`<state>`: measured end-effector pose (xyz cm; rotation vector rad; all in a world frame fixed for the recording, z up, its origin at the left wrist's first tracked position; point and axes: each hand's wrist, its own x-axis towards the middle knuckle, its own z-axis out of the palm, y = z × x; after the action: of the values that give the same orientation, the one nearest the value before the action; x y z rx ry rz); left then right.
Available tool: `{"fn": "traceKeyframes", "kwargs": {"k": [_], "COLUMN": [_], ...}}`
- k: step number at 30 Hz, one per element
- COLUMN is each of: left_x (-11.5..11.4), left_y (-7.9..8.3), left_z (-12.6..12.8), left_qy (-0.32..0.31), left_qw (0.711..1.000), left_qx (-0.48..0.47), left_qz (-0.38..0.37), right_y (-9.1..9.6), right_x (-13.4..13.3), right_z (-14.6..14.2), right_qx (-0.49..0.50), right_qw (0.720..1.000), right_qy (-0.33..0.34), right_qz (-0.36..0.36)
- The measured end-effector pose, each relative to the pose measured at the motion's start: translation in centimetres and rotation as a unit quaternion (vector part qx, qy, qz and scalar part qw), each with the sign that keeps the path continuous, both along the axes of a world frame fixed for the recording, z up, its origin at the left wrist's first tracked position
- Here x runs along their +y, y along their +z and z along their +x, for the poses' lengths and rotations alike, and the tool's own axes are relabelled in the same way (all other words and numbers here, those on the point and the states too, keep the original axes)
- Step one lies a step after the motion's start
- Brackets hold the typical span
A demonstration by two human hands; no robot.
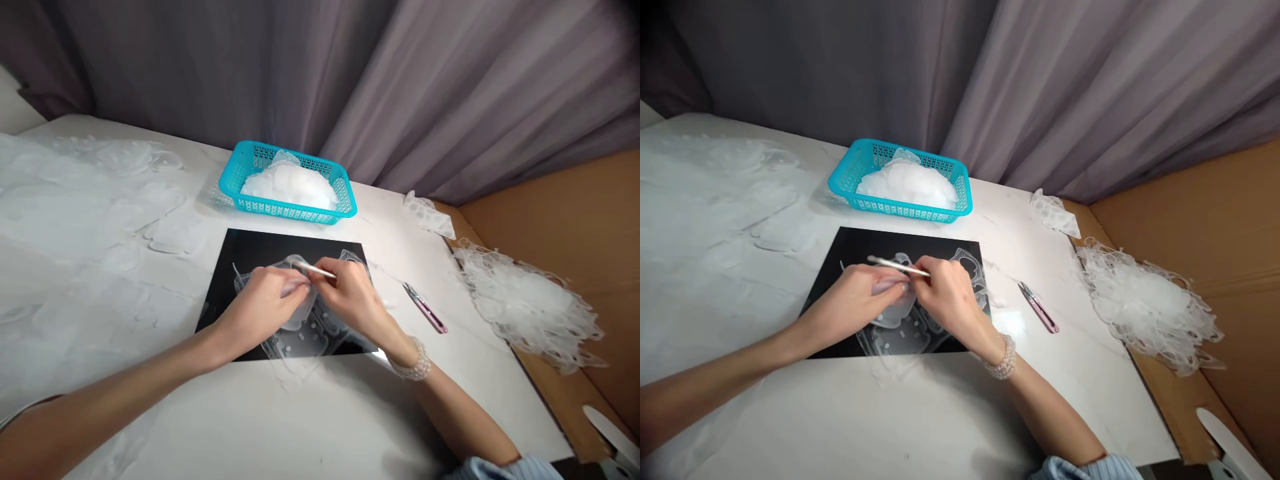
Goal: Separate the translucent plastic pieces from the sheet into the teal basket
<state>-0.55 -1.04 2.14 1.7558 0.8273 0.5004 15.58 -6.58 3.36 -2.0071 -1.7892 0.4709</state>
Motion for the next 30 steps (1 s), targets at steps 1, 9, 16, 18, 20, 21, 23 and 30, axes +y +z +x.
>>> {"fn": "traceKeyframes", "kwargs": {"k": [1,9,16,18,20,21,23,30], "left_x": [0.1,2.6,2.2,1.9,1.8,1.8,1.9,2.6], "left_y": [0.0,0.0,1.4,1.7,1.8,1.9,1.9,1.9], "left_z": [0.0,-0.6,-0.7,-0.8,-0.8,-0.8,-0.8,-0.9], "left_qy": [0.021,0.138,0.03,0.01,0.0,-0.002,0.002,0.005], "left_qw": [1.0,0.935,0.892,0.887,0.886,0.885,0.884,0.889], "left_qx": [-0.006,-0.216,-0.281,-0.29,-0.293,-0.293,-0.291,-0.239], "left_qz": [0.001,-0.243,-0.352,-0.359,-0.361,-0.362,-0.366,-0.389], "right_y": [-0.2,-1.1,2.2,2.8,2.9,2.8,2.5,2.0], "right_x": [0.0,0.7,0.3,0.1,0.0,0.0,0.0,0.5], "right_z": [0.2,5.1,2.7,1.6,1.0,0.9,1.1,2.3], "right_qx": [-0.035,-0.151,0.193,0.269,0.317,0.336,0.376,0.495], "right_qw": [0.999,0.982,0.979,0.962,0.948,0.942,0.926,0.866], "right_qy": [-0.023,-0.112,-0.057,-0.021,-0.007,-0.01,-0.022,-0.065], "right_qz": [0.01,-0.011,0.045,0.026,0.017,0.017,0.017,-0.011]}}
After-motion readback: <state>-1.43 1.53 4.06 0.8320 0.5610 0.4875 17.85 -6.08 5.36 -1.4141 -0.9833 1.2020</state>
